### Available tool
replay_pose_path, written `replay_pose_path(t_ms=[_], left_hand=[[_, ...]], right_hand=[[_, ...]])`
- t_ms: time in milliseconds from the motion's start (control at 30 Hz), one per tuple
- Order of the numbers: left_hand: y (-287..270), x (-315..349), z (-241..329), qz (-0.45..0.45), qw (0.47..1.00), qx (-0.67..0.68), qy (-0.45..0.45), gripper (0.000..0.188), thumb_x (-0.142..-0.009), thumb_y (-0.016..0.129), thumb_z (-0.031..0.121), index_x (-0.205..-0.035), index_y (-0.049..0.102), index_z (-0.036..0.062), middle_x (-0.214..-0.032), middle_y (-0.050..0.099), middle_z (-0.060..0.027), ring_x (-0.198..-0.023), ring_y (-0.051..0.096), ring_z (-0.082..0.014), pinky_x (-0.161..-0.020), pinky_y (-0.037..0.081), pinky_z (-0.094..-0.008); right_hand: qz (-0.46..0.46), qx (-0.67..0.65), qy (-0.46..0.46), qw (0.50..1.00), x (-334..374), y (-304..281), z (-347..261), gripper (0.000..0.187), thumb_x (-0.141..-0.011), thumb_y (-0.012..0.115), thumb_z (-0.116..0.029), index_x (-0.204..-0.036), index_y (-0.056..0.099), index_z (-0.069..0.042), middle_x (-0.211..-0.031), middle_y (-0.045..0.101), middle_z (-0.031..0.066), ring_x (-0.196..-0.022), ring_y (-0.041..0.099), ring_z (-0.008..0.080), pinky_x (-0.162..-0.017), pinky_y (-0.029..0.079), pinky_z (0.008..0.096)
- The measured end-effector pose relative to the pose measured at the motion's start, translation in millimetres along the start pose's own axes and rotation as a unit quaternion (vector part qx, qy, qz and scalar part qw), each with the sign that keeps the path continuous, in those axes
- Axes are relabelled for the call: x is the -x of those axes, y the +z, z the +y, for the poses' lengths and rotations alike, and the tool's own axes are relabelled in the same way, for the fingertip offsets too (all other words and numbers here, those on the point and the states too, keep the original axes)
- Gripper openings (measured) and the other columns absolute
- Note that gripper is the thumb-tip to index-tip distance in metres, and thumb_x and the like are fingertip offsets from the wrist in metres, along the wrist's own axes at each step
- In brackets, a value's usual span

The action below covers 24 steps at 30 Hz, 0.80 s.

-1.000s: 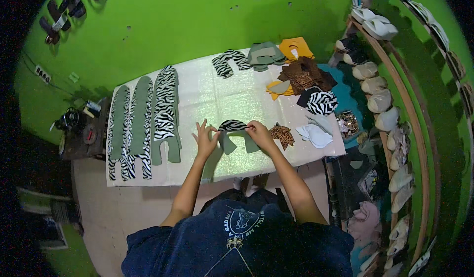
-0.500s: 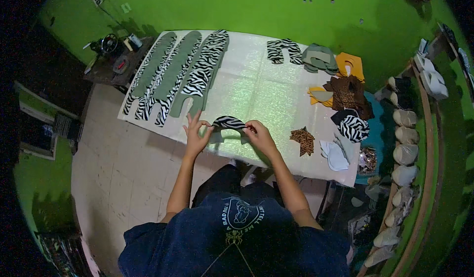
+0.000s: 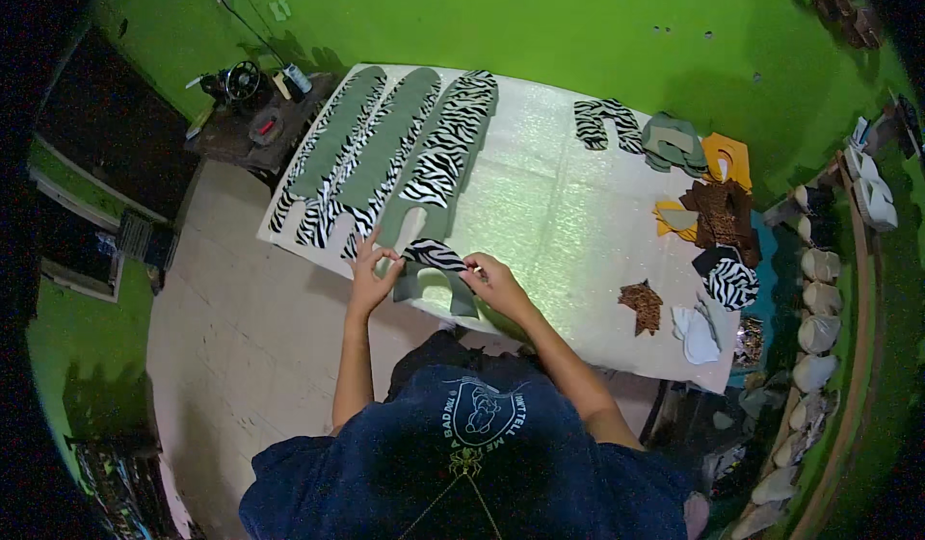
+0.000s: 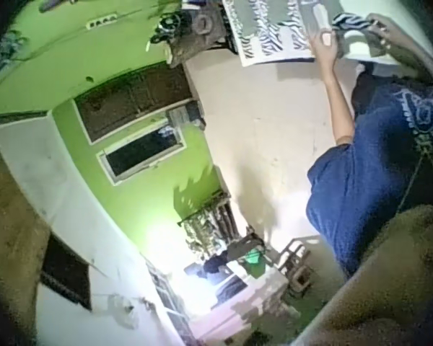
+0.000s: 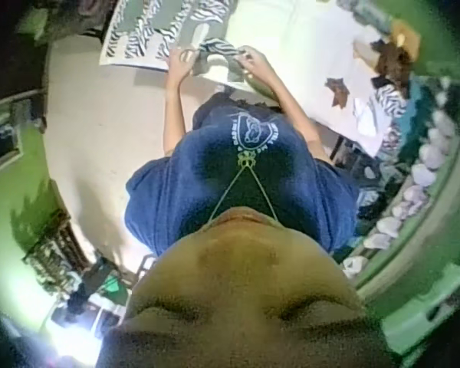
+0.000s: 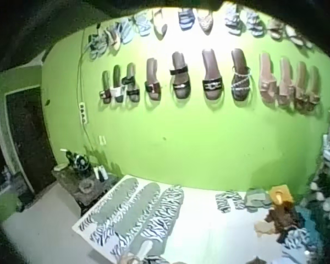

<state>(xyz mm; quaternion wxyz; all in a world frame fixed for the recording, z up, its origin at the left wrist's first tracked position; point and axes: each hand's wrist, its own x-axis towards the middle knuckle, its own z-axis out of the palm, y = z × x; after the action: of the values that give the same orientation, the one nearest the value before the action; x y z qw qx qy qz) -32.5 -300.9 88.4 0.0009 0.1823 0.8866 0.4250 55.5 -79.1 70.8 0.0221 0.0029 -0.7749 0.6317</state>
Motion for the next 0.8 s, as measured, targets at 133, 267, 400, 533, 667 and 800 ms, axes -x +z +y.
replay_pose_path(t_ms=[133, 267, 400, 533, 667, 800], left_hand=[[-22.5, -32.2, -32.2, -0.034, 0.999, -0.013, 0.003, 0.012, -0.072, 0.066, 0.025, -0.075, 0.061, 0.0141, -0.136, 0.033, -0.0120, -0.130, 0.009, -0.0403, -0.093, -0.006, -0.0659], [-34.1, -63.8, -57.3, -0.079, 0.997, 0.009, 0.015, 0.012, -0.071, 0.065, 0.025, -0.075, 0.062, 0.0144, -0.136, 0.032, -0.0122, -0.130, 0.008, -0.0403, -0.092, -0.006, -0.0664], [-39.1, -92.6, -77.7, -0.151, 0.988, -0.022, 0.033, 0.014, -0.070, 0.066, 0.027, -0.074, 0.061, 0.0138, -0.136, 0.032, -0.0136, -0.130, 0.009, -0.0408, -0.091, -0.006, -0.0674], [-31.0, -124.4, -91.1, -0.202, 0.976, -0.029, 0.075, 0.016, -0.073, 0.065, 0.028, -0.077, 0.061, 0.0132, -0.135, 0.032, -0.0147, -0.129, 0.011, -0.0415, -0.093, -0.003, -0.0654], [-12.4, -147.9, -100.0, -0.229, 0.969, -0.043, 0.084, 0.014, -0.070, 0.065, 0.027, -0.074, 0.062, 0.0142, -0.135, 0.031, -0.0171, -0.129, 0.009, -0.0419, -0.090, -0.005, -0.0696], [0.9, -160.5, -108.8, -0.228, 0.968, -0.071, 0.082, 0.015, -0.069, 0.064, 0.028, -0.073, 0.063, 0.0145, -0.135, 0.029, -0.0200, -0.130, 0.005, -0.0408, -0.089, -0.007, -0.0704]], right_hand=[[0.013, -0.018, 0.014, 1.000, -31.2, 27.8, 3.1, 0.021, -0.084, 0.056, -0.017, -0.094, 0.051, 0.000, -0.080, 0.054, 0.0065, -0.066, 0.052, 0.0121, -0.059, 0.044, 0.0255], [0.048, -0.075, 0.056, 0.994, -52.2, 52.5, 2.4, 0.021, -0.085, 0.055, -0.017, -0.096, 0.051, 0.000, -0.079, 0.053, 0.0047, -0.062, 0.052, 0.0093, -0.053, 0.044, 0.0226], [0.080, -0.080, 0.087, 0.990, -67.6, 65.6, 7.1, 0.023, -0.085, 0.055, -0.018, -0.098, 0.051, 0.000, -0.077, 0.052, 0.0030, -0.061, 0.052, 0.0077, -0.052, 0.044, 0.0220], [0.132, -0.074, 0.122, 0.981, -82.5, 70.7, 22.3, 0.025, -0.084, 0.056, -0.020, -0.097, 0.051, 0.001, -0.074, 0.051, 0.0022, -0.056, 0.049, 0.0074, -0.052, 0.042, 0.0218], [0.159, -0.050, 0.162, 0.973, -95.1, 66.8, 37.9, 0.022, -0.084, 0.057, -0.019, -0.094, 0.053, 0.000, -0.069, 0.051, 0.0008, -0.055, 0.046, 0.0068, -0.050, 0.040, 0.0220], [0.177, -0.051, 0.193, 0.964, -106.3, 63.1, 44.9, 0.022, -0.083, 0.058, -0.017, -0.096, 0.055, 0.000, -0.071, 0.054, 0.0021, -0.063, 0.048, 0.0067, -0.055, 0.041, 0.0219]])
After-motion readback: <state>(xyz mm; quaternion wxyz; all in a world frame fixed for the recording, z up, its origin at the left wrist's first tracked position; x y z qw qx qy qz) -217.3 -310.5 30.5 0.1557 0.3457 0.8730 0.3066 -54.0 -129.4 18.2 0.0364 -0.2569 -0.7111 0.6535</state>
